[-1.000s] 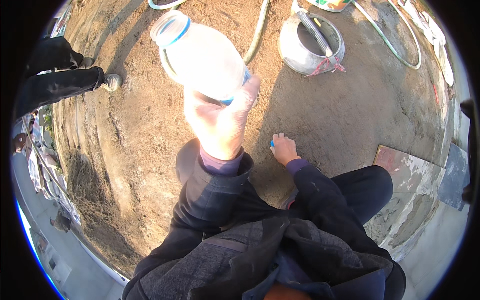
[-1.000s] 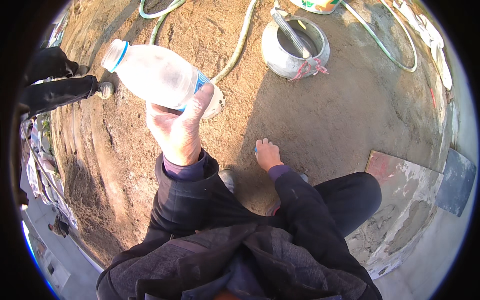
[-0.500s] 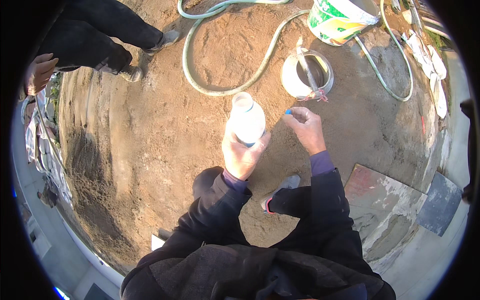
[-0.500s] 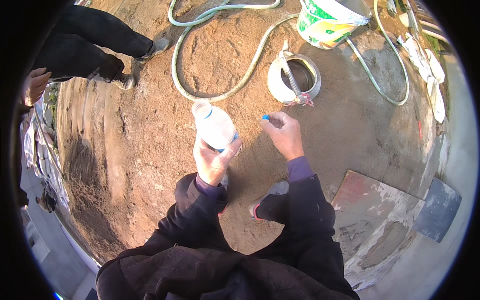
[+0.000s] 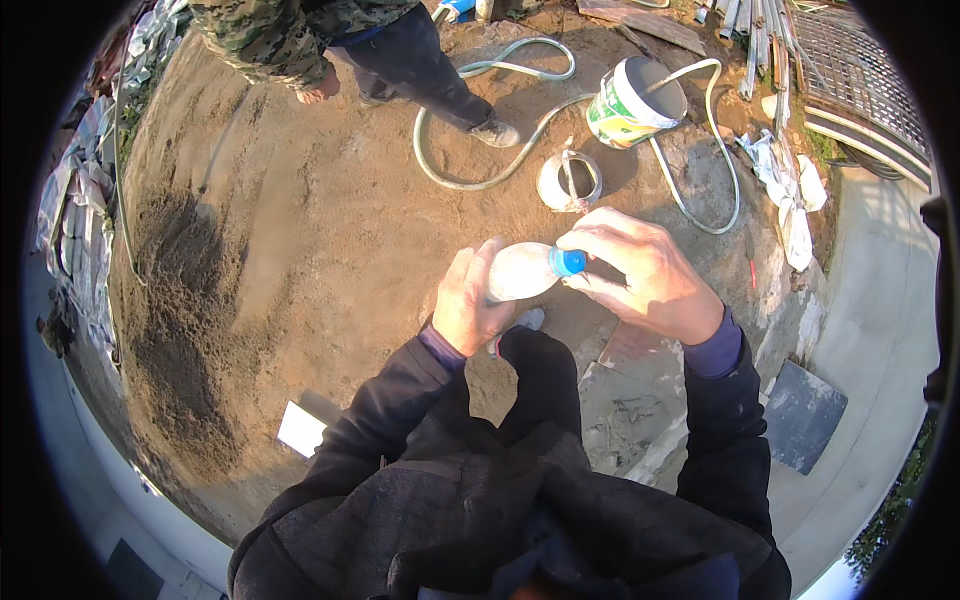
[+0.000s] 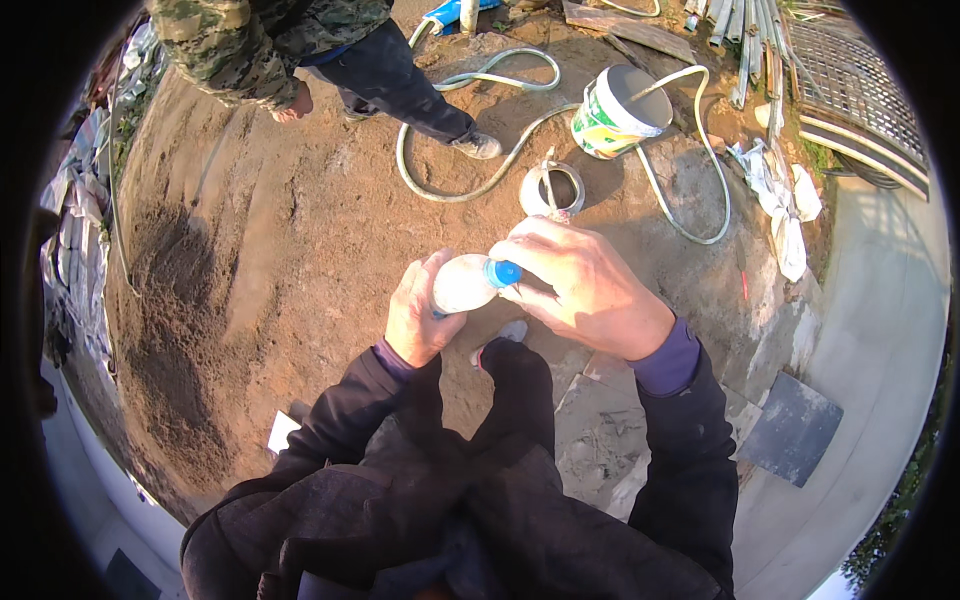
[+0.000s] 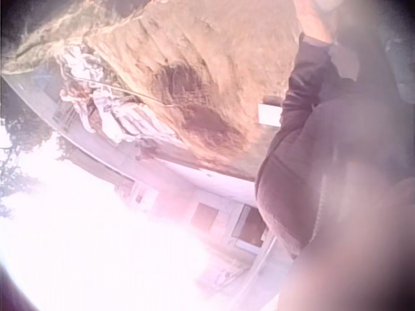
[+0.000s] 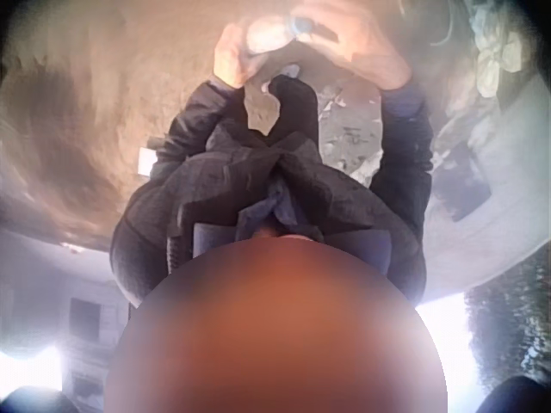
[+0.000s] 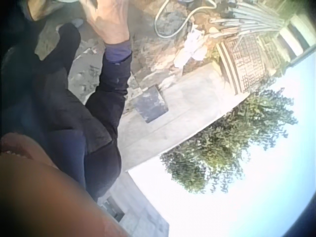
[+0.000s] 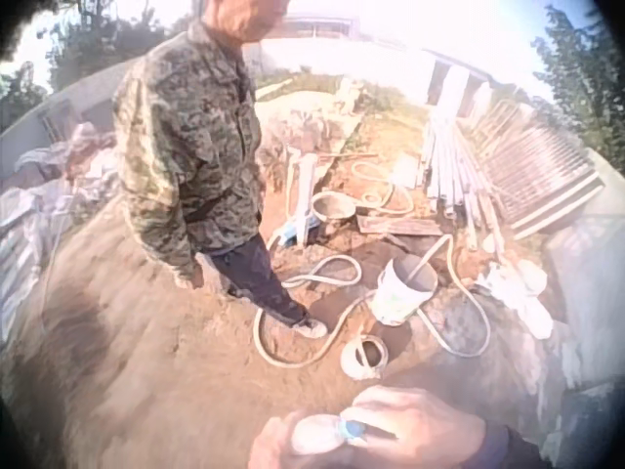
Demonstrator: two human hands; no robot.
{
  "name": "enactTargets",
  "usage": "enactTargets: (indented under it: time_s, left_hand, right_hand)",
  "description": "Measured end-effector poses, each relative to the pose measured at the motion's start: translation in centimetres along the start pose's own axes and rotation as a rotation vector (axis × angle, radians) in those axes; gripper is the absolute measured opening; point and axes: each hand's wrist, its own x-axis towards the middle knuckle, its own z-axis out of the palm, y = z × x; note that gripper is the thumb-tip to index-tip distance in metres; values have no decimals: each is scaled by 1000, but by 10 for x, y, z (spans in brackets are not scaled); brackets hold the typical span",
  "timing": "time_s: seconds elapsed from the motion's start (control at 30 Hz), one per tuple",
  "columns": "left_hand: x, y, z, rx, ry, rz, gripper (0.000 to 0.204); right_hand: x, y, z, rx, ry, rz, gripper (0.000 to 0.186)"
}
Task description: The person installs white tiles on a prepared sand base, using a rubber mallet to tap them into place. They cut a tile with an angle grinder while pouring water from a bottle, then place and secure the cut piece.
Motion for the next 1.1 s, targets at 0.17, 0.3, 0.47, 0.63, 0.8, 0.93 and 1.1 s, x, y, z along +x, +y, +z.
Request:
enactTargets:
  time_s: [0.17,0.3,0.47,0.63,0.8,0.93,1.1]
  left_hand:
    - [-28,69,-79,28,0,31,77]
    - [-76,99,-117,32,27,32,75]
    - [-133,102,-159,-210,-137,-109,66]
    - [-183,84,-221,-156,-341,-361,81]
    - [-236,67,-267,-162,28,-316,78]
    - [-283,43,-312,231,378,-263,74]
    - [-329,9,-350,235,483,-345,78]
  right_hand:
    - [10,-94,-40,-73,-105,-148,31]
    - [16,-141,-37,-77,-175,-332,28]
    - [33,-184,-15,-79,-353,-500,31]
    - [90,-239,26,-17,-550,-634,32]
    - [142,-284,94,-69,-680,-594,34]
    - [183,-317,163,-79,-695,-624,32]
    - [218,-357,236,26,-673,-743,35]
